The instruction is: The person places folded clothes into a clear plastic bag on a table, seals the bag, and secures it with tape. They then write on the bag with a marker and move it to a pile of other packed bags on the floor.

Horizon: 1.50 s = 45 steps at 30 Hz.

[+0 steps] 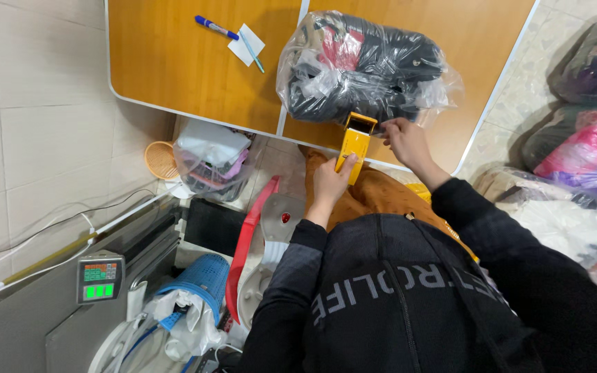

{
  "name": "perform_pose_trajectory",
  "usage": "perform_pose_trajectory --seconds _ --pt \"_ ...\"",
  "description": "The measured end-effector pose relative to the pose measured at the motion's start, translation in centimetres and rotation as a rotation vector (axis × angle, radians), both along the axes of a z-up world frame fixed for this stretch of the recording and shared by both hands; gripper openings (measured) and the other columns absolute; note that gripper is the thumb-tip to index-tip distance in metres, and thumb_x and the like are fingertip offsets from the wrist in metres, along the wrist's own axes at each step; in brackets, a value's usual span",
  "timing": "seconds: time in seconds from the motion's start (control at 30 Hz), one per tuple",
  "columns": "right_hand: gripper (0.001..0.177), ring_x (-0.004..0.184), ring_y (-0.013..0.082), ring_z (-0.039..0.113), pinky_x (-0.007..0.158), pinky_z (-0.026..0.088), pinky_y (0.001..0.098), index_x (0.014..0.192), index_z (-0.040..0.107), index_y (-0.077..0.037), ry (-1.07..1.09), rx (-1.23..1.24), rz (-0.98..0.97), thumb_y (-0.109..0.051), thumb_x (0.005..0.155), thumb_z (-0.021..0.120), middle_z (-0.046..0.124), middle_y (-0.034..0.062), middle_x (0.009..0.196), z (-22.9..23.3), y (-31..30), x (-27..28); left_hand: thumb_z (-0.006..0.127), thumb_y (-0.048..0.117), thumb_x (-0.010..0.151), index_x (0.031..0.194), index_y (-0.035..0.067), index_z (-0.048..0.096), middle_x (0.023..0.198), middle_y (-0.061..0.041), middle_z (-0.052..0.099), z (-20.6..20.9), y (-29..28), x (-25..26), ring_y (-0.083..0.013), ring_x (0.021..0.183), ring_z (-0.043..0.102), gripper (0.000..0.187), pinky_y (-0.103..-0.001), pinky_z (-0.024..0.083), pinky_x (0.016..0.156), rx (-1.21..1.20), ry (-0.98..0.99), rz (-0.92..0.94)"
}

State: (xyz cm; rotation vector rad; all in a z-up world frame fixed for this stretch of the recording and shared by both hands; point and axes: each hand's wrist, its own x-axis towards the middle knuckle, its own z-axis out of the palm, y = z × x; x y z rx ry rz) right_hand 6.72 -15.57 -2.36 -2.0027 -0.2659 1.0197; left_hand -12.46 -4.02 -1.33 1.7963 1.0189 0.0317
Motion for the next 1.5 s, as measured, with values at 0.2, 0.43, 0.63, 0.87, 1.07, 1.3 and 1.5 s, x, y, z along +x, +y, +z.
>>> perform_pose_trajectory --seconds 0.2,0.43,0.63,0.87,1.07,1.3,1.5 --pt "0.032 0.07 0.018 0.069 0.063 0.054 0.0317 0.094 0.072 -0.004 0.5 -0.101 -0.43 -0.033 0.088 0.082 0.072 0.0055 0.086 -6.4 3.7 1.8 0.06 0.059 0.093 0.088 0.005 0.078 0.079 -0.022 0.072 1.0 0.3 1.0 -0.0426 0.078 0.071 0.058 -0.051 0.054 0.07 0.099 0.09 -0.043" --pt "0.033 0.064 0.0186 0.066 0.054 0.053 0.0349 0.093 0.072 -0.001 0.463 -0.166 -0.505 -0.03 0.085 0.085 0.07 0.0073 0.085 -10.5 4.2 1.6 0.058 0.061 0.09 0.086 0.004 0.078 0.084 -0.025 0.074 4.7 0.8 5.1 -0.0443 0.085 0.072 0.062 -0.054 0.055 0.076 0.182 0.368 -0.13" --pt "0.034 0.064 0.0205 0.068 0.053 0.053 0.0362 0.096 0.071 0.005 0.519 -0.102 -0.504 -0.026 0.088 0.081 0.072 0.0096 0.087 -14.7 3.0 2.5 0.064 0.052 0.084 0.09 0.006 0.078 0.097 -0.02 0.076 7.7 1.9 9.9 -0.039 0.095 0.073 0.048 -0.049 0.056 0.082 0.203 0.426 -0.255" --pt "0.037 0.074 0.0175 0.069 0.066 0.055 0.0337 0.102 0.074 -0.002 0.543 -0.014 -0.389 -0.035 0.09 0.082 0.074 0.0058 0.095 -13.8 2.6 3.3 0.061 0.03 0.088 0.101 0.014 0.082 0.112 -0.014 0.077 5.1 2.0 11.2 -0.0327 0.108 0.074 0.03 -0.046 0.06 0.088 0.261 0.603 -0.454" --pt "0.038 0.075 0.015 0.067 0.069 0.045 0.0379 0.107 0.076 -0.012 0.471 -0.239 -0.182 -0.047 0.092 0.074 0.074 0.0002 0.092 -7.6 3.0 3.0 0.063 0.051 0.089 0.1 0.006 0.078 0.104 -0.022 0.075 3.9 3.2 1.4 -0.0405 0.103 0.071 0.048 -0.051 0.054 0.09 0.146 0.677 -0.198" --pt "0.058 0.058 0.0279 0.064 0.055 0.043 0.0469 0.092 0.073 0.006 0.323 -0.263 -0.123 -0.052 0.092 0.077 0.068 0.0174 0.078 -4.2 4.6 3.2 0.066 0.062 0.083 0.098 0.002 0.078 0.1 -0.027 0.073 2.4 6.5 -5.5 -0.0439 0.099 0.071 0.064 -0.053 0.055 0.085 0.122 0.782 -0.034" --pt "0.049 0.099 0.0405 0.072 0.086 0.057 0.0537 0.107 0.073 0.0 -0.582 -0.565 0.459 -0.047 0.102 0.062 0.074 0.0228 0.104 -2.6 5.0 -0.1 0.055 0.066 0.093 0.093 0.004 0.078 0.091 -0.028 0.074 -0.8 10.0 -8.7 -0.0478 0.091 0.07 0.066 -0.056 0.054 0.082 0.2 0.662 0.078"
